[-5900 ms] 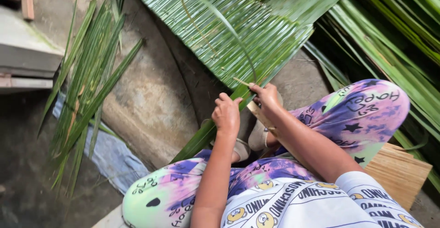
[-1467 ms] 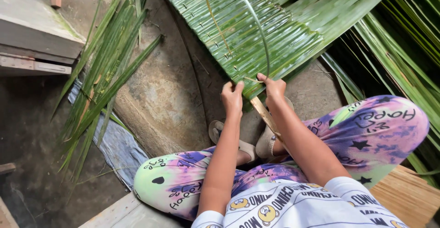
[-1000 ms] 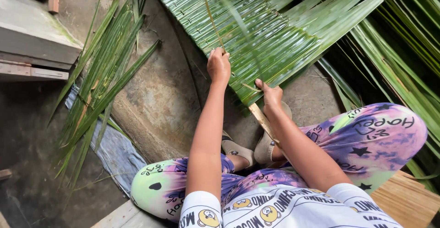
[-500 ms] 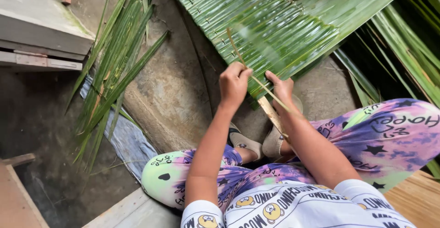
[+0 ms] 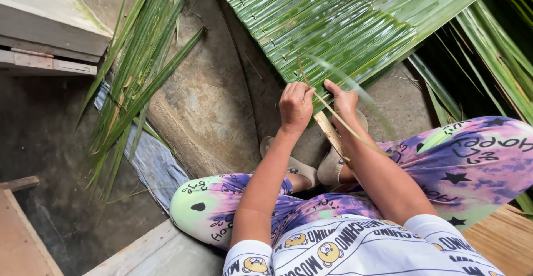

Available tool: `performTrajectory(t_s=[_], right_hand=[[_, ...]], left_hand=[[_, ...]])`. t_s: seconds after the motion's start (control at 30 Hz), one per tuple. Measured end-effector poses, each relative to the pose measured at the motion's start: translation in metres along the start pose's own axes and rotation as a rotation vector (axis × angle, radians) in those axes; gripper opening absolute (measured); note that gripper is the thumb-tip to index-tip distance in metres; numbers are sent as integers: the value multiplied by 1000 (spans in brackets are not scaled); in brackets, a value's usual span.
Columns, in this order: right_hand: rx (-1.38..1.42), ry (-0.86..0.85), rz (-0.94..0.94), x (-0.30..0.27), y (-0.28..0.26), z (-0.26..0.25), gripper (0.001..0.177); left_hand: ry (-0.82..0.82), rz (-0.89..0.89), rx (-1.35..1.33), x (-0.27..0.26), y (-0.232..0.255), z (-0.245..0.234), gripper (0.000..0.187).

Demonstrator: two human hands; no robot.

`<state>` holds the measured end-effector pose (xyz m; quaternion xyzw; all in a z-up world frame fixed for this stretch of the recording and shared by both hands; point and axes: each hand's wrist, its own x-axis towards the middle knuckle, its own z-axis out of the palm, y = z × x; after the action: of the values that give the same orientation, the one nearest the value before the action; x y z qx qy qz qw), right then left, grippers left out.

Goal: Weaving palm leaves onto a wooden stick to create a thatched roofing panel

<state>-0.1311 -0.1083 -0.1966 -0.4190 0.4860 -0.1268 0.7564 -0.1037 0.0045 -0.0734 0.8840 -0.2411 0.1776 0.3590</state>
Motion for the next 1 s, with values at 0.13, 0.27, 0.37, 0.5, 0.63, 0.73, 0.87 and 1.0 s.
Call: performTrajectory(t_s=[0.13,0.27,0.37,0.5,0.63,0.73,0.87,1.0], right_hand=[[-14,24,-1,13,11,-5,37],[50,25,17,7,5,-2,40],[81,13,19,22,17,-6,41],[142,-3,23,6,-1,1,41],[144,-7,11,13,-20,30,44],[110,-7,19,24,-30,59,47],[78,-66,146,55,2,60,48],[24,-94,178,22,-19,28,38]], left_hand=[[-26,29,68,-16,-15,16,25],[-83,-20,142,-25,-13,16,24],[-21,-70,117,-31,-11,12,22],[118,-284,-141,-28,21,-29,34],[221,-559,-207,-38,9,-44,23],[174,-702,-204,-48,-13,-35,21],[38,-827,-208,-68,-31,-26,24],[-35,-823,-302,-86,-35,-27,26]])
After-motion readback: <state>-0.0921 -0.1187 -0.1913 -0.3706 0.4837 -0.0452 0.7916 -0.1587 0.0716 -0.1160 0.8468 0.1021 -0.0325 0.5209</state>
